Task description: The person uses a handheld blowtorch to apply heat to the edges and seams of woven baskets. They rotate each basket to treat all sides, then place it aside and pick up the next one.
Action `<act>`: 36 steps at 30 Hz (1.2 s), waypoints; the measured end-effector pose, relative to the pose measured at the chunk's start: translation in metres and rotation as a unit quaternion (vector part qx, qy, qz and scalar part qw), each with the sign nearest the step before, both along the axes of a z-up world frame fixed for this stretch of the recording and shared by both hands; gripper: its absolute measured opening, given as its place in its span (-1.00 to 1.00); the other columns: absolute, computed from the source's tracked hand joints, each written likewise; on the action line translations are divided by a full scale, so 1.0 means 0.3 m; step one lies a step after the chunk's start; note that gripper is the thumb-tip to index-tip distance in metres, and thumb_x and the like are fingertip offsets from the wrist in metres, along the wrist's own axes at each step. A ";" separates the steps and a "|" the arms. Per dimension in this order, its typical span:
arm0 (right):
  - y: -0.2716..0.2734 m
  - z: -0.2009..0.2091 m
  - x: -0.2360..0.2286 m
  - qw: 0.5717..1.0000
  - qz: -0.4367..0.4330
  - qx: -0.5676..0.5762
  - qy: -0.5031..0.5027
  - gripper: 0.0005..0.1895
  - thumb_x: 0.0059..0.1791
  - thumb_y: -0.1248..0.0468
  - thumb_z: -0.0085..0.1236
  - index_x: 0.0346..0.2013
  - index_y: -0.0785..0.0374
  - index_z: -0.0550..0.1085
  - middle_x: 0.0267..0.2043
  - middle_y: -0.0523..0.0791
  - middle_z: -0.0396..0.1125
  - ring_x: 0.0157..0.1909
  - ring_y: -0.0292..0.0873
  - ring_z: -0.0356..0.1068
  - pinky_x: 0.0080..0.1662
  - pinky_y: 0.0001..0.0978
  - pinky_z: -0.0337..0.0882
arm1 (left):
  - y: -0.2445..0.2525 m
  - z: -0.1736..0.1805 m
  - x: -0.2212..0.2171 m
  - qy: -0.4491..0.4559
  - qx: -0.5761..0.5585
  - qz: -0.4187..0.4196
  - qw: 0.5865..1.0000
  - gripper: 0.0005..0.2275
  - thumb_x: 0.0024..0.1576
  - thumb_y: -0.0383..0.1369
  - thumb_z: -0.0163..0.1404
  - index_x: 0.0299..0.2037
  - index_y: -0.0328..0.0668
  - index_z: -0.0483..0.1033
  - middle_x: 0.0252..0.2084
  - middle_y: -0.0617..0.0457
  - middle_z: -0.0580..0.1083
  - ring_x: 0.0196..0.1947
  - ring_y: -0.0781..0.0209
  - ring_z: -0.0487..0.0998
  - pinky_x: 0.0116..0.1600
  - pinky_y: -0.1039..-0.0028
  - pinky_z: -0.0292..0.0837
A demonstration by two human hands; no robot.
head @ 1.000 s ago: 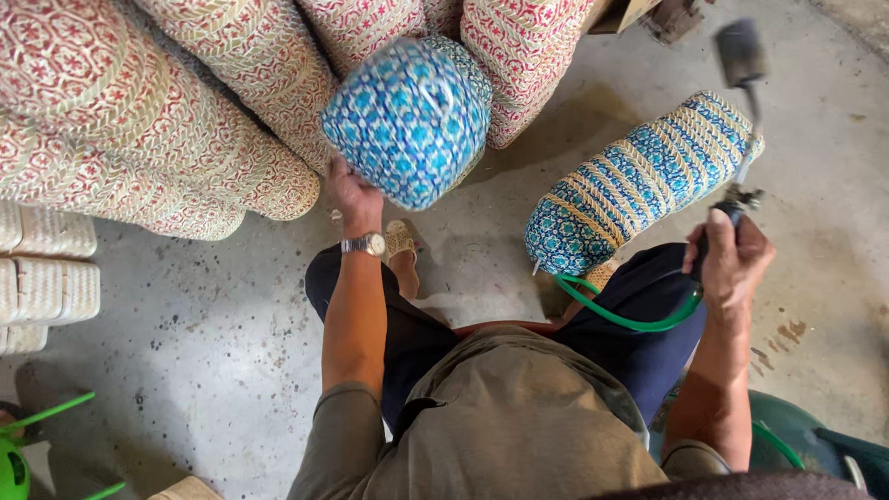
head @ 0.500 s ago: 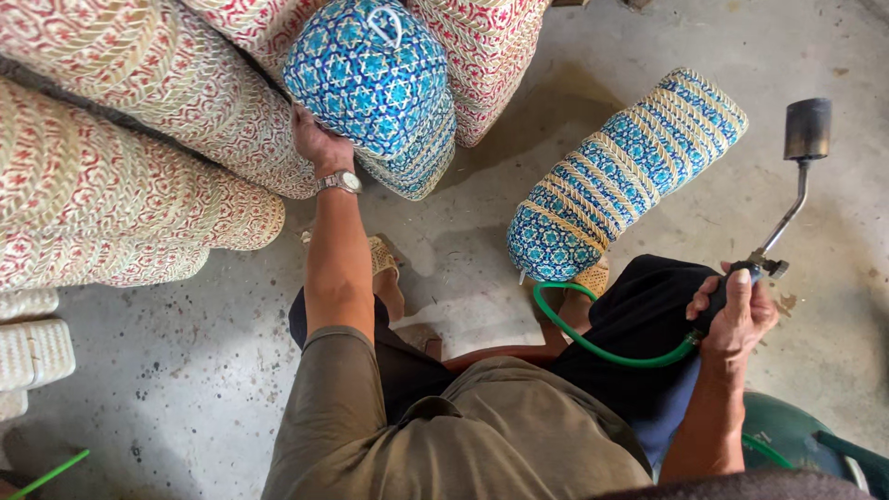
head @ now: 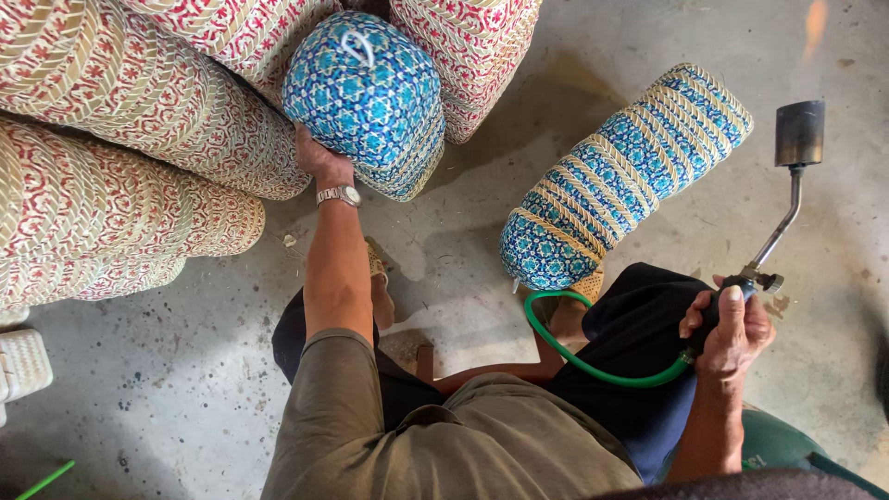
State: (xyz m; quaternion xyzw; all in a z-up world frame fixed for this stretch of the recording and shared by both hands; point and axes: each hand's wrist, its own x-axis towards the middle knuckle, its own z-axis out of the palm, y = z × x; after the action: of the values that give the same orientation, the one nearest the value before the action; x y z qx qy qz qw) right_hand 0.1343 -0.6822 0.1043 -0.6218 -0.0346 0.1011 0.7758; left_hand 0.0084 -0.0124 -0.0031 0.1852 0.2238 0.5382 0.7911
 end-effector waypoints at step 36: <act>0.008 0.010 0.002 1.000 -0.008 -0.010 -0.003 -0.72 0.25 0.21 0.07 0.04 0.45 0.42 -0.31 -0.01 0.33 -0.45 -0.20 0.29 -0.46 -0.33 0.31 | -0.174 0.251 0.034 0.672 0.525 -0.067 0.518 0.19 -0.12 0.14 0.47 0.59 0.18 -0.23 0.59 -0.37 -0.32 0.54 -0.59 -0.40 0.45 -0.39 -0.12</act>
State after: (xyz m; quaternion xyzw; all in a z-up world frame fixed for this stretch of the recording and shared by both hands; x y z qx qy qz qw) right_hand 0.1349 -0.6797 0.1072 -0.6303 -0.0306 0.0933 0.7701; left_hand 0.0188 -0.0647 0.0722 0.8880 0.3523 0.2190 0.1986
